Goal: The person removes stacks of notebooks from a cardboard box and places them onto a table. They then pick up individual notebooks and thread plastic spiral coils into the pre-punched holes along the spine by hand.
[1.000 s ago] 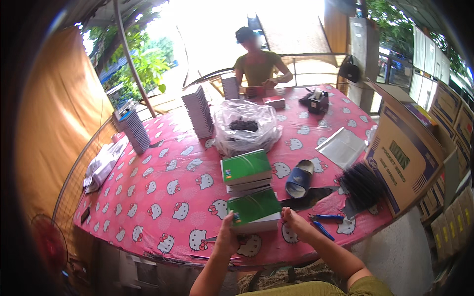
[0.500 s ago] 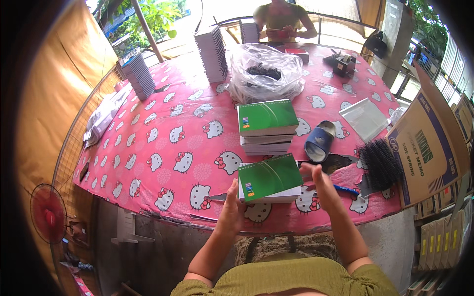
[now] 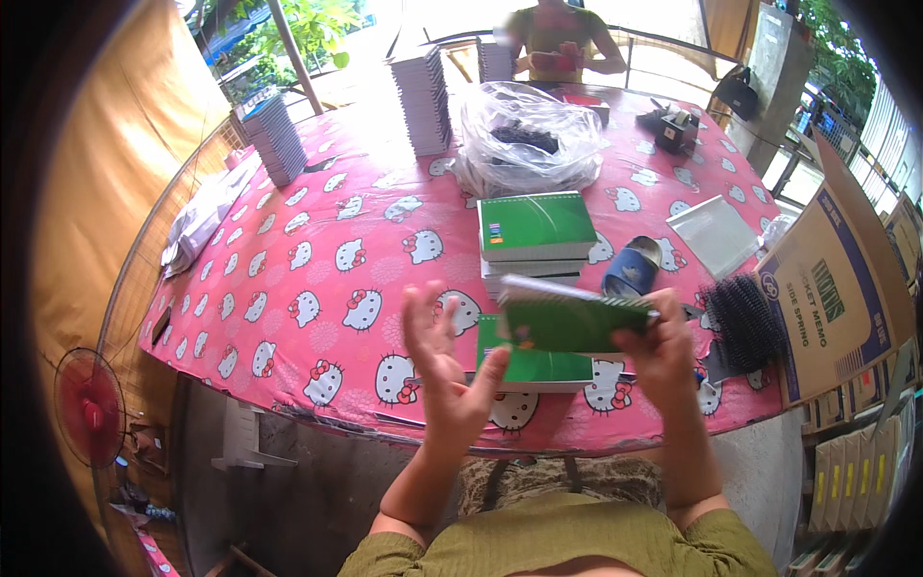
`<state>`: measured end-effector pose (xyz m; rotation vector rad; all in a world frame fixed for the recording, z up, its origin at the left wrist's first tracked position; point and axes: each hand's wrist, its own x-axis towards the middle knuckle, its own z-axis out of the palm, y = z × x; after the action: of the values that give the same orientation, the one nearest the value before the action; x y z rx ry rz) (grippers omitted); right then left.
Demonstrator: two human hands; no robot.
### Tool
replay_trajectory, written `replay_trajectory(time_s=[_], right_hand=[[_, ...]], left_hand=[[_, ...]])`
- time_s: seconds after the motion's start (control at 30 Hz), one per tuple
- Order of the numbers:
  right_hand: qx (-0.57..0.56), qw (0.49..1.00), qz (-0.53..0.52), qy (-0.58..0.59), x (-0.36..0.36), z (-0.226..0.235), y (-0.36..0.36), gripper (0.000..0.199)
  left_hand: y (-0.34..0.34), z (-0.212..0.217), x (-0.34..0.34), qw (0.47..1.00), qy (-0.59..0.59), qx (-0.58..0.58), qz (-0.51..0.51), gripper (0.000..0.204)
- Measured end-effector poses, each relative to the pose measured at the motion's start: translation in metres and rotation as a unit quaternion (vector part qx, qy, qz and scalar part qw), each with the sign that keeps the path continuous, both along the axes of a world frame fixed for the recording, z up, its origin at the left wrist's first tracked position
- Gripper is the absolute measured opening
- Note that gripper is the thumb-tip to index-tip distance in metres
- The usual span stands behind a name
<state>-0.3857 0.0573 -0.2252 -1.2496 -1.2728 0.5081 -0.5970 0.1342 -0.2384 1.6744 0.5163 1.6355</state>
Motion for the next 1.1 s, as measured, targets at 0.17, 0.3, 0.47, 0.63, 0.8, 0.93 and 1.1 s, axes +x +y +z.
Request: replay_trajectory(time_s=[0.17, 0.3, 0.47, 0.63, 0.8, 0.93, 1.1], right_hand=[[-0.068, 0.99, 0.095, 0.08, -0.02, -0.019, 0.006, 0.032], [-0.021, 0.998, 0.046, 0.03, -0.022, -0.038, 0.011, 0.033], [0.045, 0.989, 0.089, -0.112, -0.01, -0.021, 0.006, 0.04], [-0.134, 0.93, -0.179, -0.29, 0.138, -0.05, 0.006, 0.034], [-0.39, 0.742, -0.383, -0.388, 0.201, -0.098, 0.005, 0.029], [-0.318, 0.798, -0.327, -0.394, 0.196, -0.087, 0.0, 0.011], [-0.048, 0.965, -0.149, -0.212, 0.117, -0.03, -0.001, 0.027]], left_hand=[[-0.005, -0.002, 0.009, 0.969, 0.237, -0.055, -0.027, 0.078], [-0.022, 0.022, 0.022, 0.928, 0.352, 0.026, 0.119, 0.072], [-0.016, 0.03, 0.042, 0.898, 0.391, 0.142, 0.144, 0.033], [-0.007, 0.033, 0.05, 0.931, 0.322, 0.145, 0.092, 0.015], [-0.006, 0.03, 0.054, 0.929, 0.33, 0.132, 0.106, 0.017], [-0.007, 0.032, 0.055, 0.931, 0.335, 0.091, 0.109, 0.017], [-0.002, 0.028, 0.055, 0.937, 0.311, 0.122, 0.105, 0.017]])
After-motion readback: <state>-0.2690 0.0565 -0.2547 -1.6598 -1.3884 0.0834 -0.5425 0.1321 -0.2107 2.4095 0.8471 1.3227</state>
